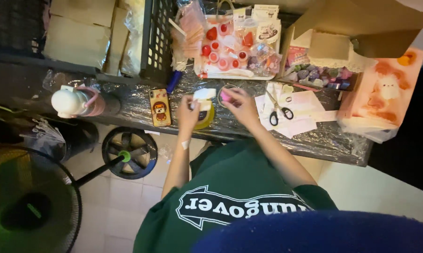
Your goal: The person is preparing candle decoration materials by cutting ribbon, handling small wax pieces, and organizing candle supplies.
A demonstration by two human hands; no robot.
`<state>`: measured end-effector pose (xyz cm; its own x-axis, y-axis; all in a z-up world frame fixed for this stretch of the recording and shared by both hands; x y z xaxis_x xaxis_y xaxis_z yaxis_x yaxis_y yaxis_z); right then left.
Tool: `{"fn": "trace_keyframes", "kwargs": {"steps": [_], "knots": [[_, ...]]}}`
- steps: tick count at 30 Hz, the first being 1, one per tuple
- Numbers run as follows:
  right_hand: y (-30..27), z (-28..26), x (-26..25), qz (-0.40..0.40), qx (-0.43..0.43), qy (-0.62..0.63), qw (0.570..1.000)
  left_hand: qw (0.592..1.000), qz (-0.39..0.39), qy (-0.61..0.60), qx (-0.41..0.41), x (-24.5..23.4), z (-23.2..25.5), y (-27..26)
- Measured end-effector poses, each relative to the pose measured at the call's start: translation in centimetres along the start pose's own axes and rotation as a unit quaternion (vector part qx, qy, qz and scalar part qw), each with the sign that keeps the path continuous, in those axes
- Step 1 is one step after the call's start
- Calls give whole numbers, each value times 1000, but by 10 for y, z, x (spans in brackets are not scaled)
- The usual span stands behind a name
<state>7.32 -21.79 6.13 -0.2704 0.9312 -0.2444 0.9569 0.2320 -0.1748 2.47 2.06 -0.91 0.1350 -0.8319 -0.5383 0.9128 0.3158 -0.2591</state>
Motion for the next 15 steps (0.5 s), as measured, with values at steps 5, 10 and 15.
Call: {"fn": "trace_keyframes", "kwargs": {"steps": [5, 10, 15], "knots": [[-11, -40, 12, 71, -95, -120, 986, 942, -87, -323, 30, 78, -16, 16], [-25, -59, -3, 146, -126, -216, 957, 741, -301, -579, -158, 136, 11, -8], [-32, -66, -14, 185, -175, -281, 925, 842, -245, -463, -128, 143, 17, 4]]}}
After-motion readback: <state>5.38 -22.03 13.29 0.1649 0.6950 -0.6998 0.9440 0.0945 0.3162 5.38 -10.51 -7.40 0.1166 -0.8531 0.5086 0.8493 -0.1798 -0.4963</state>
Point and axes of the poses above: each hand's wrist, its own y-axis towards the middle knuckle, its own x-axis out of the palm, z = x × y, the point moved 10 cm from there along y, towards the middle knuckle, and after that the axes turned 3 degrees about x, right-handed, at the moved point
